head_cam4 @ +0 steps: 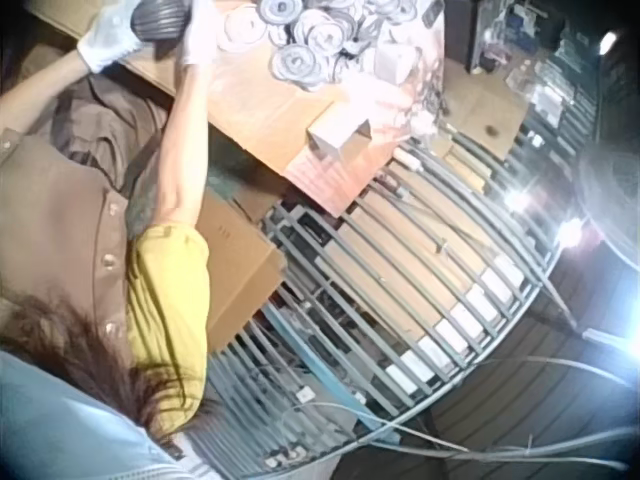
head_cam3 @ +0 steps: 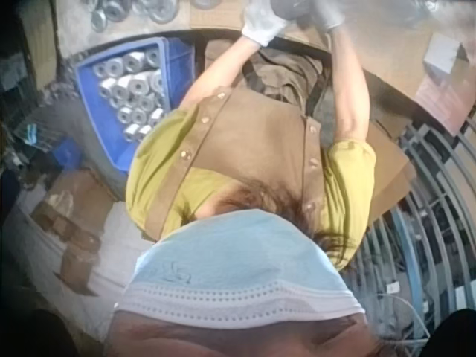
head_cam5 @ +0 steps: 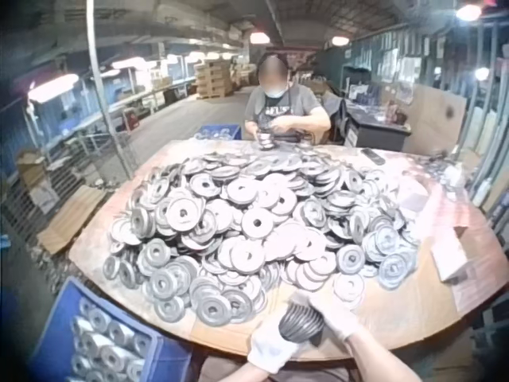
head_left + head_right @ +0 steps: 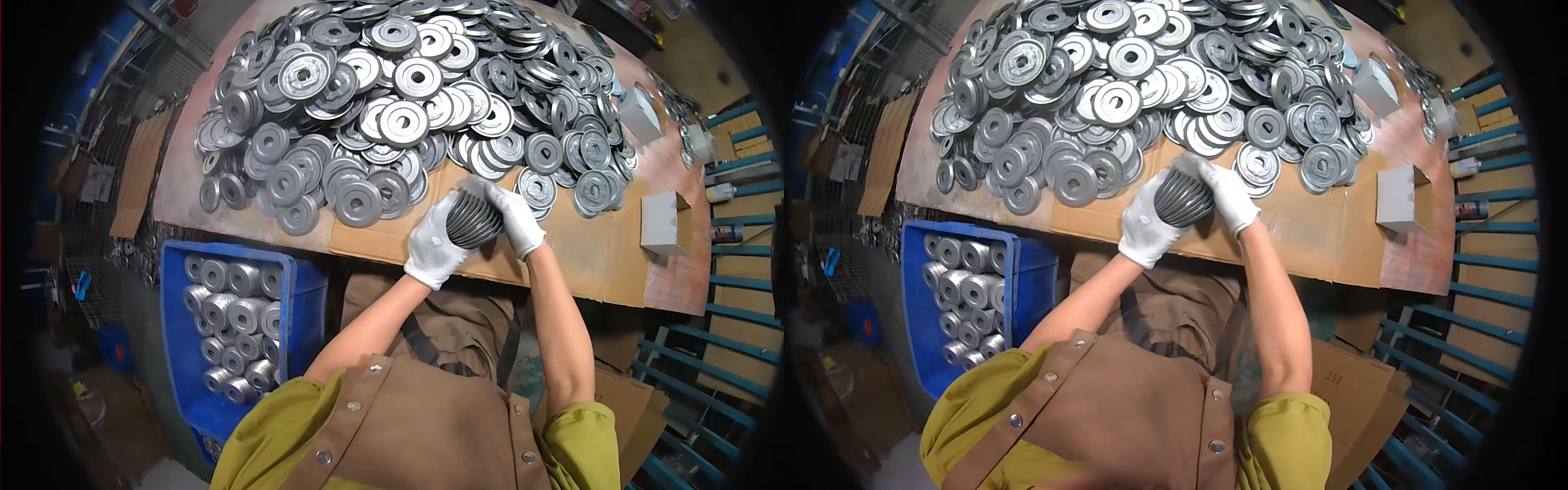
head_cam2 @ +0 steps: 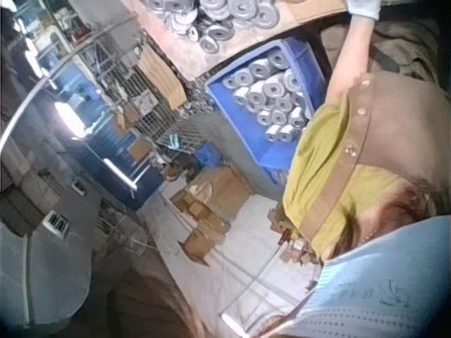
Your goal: The person sorts and stacks circular metal disks by hand, taking them from a large pile in a storage bin and arranging them into neat stacks on a table.
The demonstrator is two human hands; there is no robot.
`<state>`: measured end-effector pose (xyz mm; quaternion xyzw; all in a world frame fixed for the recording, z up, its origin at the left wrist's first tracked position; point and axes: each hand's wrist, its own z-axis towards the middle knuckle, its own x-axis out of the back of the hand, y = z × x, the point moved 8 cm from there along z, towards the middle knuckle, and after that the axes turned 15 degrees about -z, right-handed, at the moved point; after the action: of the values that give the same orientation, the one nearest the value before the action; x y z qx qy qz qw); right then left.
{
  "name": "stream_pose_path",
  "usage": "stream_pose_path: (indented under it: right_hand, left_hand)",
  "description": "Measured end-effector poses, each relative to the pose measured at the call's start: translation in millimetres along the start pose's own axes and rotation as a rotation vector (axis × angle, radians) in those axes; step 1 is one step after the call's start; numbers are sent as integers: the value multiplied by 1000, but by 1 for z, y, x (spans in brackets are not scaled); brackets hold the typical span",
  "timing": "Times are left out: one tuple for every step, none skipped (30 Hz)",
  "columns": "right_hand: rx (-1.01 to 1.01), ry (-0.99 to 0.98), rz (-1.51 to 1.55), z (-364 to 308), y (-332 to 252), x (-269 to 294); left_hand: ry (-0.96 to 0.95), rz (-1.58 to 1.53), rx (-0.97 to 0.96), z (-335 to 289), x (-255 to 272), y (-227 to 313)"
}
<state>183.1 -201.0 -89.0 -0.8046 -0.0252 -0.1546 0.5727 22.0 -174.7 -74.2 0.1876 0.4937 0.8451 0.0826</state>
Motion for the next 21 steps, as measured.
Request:
stream_pose_path:
  right_hand:
    - [-60,-38,175,-4,-1,-8]
    - [97,180,-239,-15,-17,-3]
    - [259,378,-638,-36,-35,-17]
    - [484,446,-852,-60,-67,-35]
    - [489,427,-1003,-75,-81,-51]
    - [551,435,-1033,-70,-83,-52]
    - [591,453,-1071,-67,-85,-48]
    - [502,483,-910,-53,-76,-29]
    - [249,325,-632,-28,-49,-12]
    - [178,173,-411,-10,-28,1]
    - [111,18,-187,0,-19,2]
    - [161,20,-271,-1,-17,3]
    - [282,203,-619,-11,-11,-2]
    - [424,272,-826,-35,-43,-27]
    - [572,343,-1024,-57,-81,-50]
    - [574,334,-1020,-60,-90,-54]
    - [533,379,-1072,-62,-94,-55]
    - [494,423,-1123,-62,-96,-54]
    - [495,476,-1151,-47,-85,-39]
    - [253,272,-767,-14,-44,-5]
    - [40,71,-366,9,-11,9]
  left_hand:
    - [18,0,9,0,2,-2]
    - [26,1,6,2,0,-3]
    - [36,41,11,-2,3,-4]
    - [47,82,16,-4,9,-7]
    - [25,55,29,-7,12,-8]
    - [57,79,3,-3,14,-8]
    - [71,88,-22,-3,12,-3]
    - [74,59,-42,2,5,5]
    - [26,3,-32,6,3,12]
    - [8,-8,-11,5,0,10]
    - [-8,-12,11,4,-1,6]
    - [-11,-19,1,2,-1,5]
    - [-32,-4,51,0,-3,-1]
    - [-35,32,117,-4,3,-12]
    - [-10,73,127,-7,9,-19]
    - [-5,101,53,-4,9,-16]
    - [-15,122,-18,-4,9,-11]
    - [12,122,15,-5,6,-12]
    - [37,106,26,3,-2,-10]
    - [8,27,-16,10,-10,6]
    - [-67,25,73,11,-17,3]
